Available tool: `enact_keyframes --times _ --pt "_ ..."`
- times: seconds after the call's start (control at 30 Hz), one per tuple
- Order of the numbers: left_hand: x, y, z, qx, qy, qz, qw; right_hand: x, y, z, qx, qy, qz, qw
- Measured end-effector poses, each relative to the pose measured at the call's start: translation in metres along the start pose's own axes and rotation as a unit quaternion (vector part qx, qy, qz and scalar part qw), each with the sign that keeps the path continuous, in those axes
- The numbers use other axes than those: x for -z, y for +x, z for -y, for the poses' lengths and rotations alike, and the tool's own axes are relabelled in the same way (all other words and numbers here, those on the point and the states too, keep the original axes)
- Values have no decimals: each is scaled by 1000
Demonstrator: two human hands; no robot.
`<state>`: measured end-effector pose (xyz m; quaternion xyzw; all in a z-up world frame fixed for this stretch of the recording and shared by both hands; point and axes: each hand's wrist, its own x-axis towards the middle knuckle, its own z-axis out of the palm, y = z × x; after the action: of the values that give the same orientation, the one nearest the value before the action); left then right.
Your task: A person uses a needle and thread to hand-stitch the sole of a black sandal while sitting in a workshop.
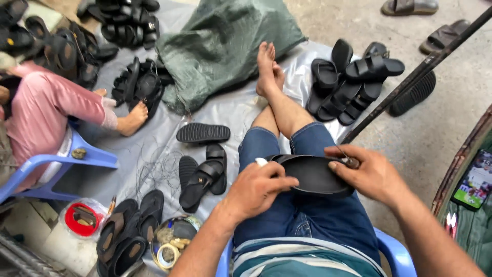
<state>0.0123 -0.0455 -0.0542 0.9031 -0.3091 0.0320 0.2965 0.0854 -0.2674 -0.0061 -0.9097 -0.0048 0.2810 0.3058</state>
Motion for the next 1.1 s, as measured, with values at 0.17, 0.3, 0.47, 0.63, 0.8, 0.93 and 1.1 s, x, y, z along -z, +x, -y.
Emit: enact_keyframes --times 0.17,0.3,0.47,0.63,0.8,0.93,1.1 --pt "-44 -3 -30 322 -194 -367 851 -64 10 -54 -20 350 -102 931" --pt "-77 -5 -43 430 -329 -281 792 -86 -20 -36 -46 323 -120 938" --pt "-64 -4 -45 480 -444 -327 683 -90 -31 -34 0 271 -171 947" --pt "-69 -19 -26 444 -508 -359 645 -94 -22 -43 3 379 -139 915" --pt "-64 -9 -55 416 -542 -221 696 -112 -25 -34 -20 450 -114 886" --pt "-64 -6 -50 562 -260 -113 777 -100 -25 -38 -37 219 -8 975" --pt "-82 -12 -34 537 -115 -6 836 -92 -13 -26 -34 307 -19 951"
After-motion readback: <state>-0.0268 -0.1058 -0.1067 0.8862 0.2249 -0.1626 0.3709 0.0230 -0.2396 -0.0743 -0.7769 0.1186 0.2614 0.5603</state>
